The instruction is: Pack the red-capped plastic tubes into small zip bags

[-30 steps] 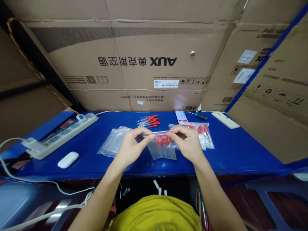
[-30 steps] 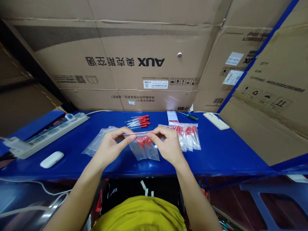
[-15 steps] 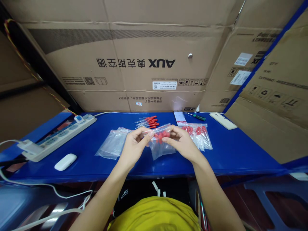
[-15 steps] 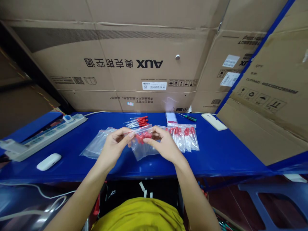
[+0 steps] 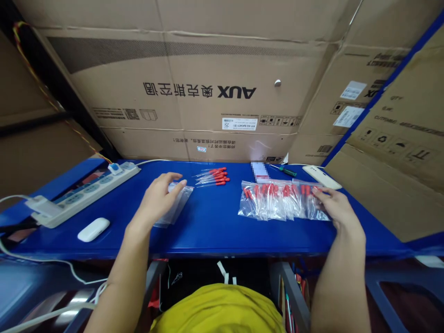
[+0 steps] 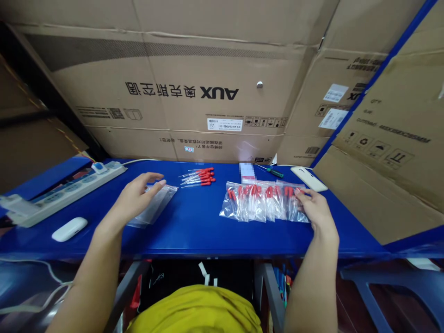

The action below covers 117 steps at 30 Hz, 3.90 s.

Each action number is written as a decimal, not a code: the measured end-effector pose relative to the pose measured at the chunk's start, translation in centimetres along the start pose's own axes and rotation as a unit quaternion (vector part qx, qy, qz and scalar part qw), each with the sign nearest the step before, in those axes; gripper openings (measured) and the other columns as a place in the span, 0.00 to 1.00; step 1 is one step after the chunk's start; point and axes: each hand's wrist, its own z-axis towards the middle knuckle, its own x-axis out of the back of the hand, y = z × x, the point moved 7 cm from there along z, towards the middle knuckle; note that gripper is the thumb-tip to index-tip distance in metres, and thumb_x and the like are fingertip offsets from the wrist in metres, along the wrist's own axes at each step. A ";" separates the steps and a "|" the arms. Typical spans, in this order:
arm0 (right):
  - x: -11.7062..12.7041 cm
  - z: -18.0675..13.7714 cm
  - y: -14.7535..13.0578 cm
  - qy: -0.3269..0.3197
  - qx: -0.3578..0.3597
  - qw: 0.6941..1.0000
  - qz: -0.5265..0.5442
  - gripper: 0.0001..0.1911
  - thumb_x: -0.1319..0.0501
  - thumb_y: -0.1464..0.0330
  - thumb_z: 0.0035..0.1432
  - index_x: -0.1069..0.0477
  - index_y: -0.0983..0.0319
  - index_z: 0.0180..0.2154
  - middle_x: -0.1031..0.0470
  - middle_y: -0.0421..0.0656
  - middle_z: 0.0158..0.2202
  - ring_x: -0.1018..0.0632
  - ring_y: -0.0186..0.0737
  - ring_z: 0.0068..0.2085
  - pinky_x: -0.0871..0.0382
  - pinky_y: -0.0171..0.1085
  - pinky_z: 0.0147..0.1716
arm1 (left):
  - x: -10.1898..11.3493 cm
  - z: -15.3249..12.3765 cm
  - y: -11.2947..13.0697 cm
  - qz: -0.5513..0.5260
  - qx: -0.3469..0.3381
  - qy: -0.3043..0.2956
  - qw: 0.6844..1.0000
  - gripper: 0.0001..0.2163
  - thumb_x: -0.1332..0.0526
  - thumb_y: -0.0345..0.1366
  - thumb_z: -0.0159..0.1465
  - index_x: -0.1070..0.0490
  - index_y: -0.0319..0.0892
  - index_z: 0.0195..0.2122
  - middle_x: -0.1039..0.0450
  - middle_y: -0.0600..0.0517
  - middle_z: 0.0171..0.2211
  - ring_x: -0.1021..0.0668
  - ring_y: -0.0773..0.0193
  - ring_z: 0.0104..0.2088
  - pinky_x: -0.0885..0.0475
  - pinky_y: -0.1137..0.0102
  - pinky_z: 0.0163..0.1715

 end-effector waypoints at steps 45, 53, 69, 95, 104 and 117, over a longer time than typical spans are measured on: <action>-31.4 -14.9 -12.7 -0.284 0.404 0.777 -0.390 0.18 0.42 0.78 0.70 0.22 0.62 0.56 0.22 0.57 0.59 0.28 0.58 0.61 0.29 0.50 0.57 | -3.9 1.3 -5.2 0.227 0.018 -0.133 0.965 0.22 0.35 0.51 0.65 0.18 0.45 0.55 0.22 0.38 0.56 0.22 0.38 0.59 0.26 0.53 0.58; -31.2 -14.5 -12.5 -0.281 0.415 0.785 -0.364 0.16 0.42 0.81 0.68 0.23 0.63 0.51 0.24 0.56 0.59 0.29 0.56 0.60 0.30 0.48 0.55 | -3.7 1.0 -4.2 0.211 0.011 -0.133 0.968 0.16 0.36 0.48 0.65 0.18 0.47 0.49 0.21 0.39 0.56 0.21 0.37 0.57 0.26 0.52 0.57; -30.8 -12.6 -11.9 -0.299 0.399 0.837 -0.225 0.09 0.36 0.77 0.67 0.23 0.58 0.45 0.16 0.45 0.49 0.24 0.47 0.52 0.32 0.41 0.52 | -4.5 1.3 -4.6 0.162 0.013 -0.145 0.976 0.37 0.34 0.53 0.64 0.31 0.46 0.73 0.28 0.40 0.70 0.31 0.32 0.67 0.34 0.49 0.65; -24.7 -14.6 -16.3 -0.143 0.506 0.840 0.131 0.12 0.49 0.66 0.76 0.30 0.56 0.53 0.16 0.48 0.45 0.17 0.47 0.48 0.26 0.47 0.55 | 0.0 -0.2 4.1 -0.160 -0.177 0.034 0.970 0.23 0.27 0.56 0.64 0.18 0.45 0.52 0.17 0.44 0.56 0.17 0.48 0.58 0.26 0.52 0.64; -27.4 -15.9 -15.9 -0.364 0.425 0.826 0.068 0.14 0.39 0.59 0.71 0.20 0.59 0.38 0.18 0.41 0.34 0.21 0.40 0.34 0.30 0.38 0.39 | -0.1 -0.6 5.6 -0.181 -0.192 0.055 0.963 0.16 0.27 0.49 0.66 0.16 0.44 0.48 0.16 0.45 0.51 0.16 0.50 0.54 0.23 0.55 0.60; -28.5 -17.1 -15.1 -0.392 0.383 0.830 0.103 0.08 0.32 0.62 0.58 0.20 0.61 0.34 0.21 0.38 0.29 0.24 0.36 0.31 0.32 0.35 0.36 | -0.7 -2.7 6.6 0.062 -0.105 0.258 0.958 0.22 0.32 0.52 0.68 0.22 0.45 0.57 0.30 0.37 0.54 0.27 0.37 0.56 0.31 0.44 0.57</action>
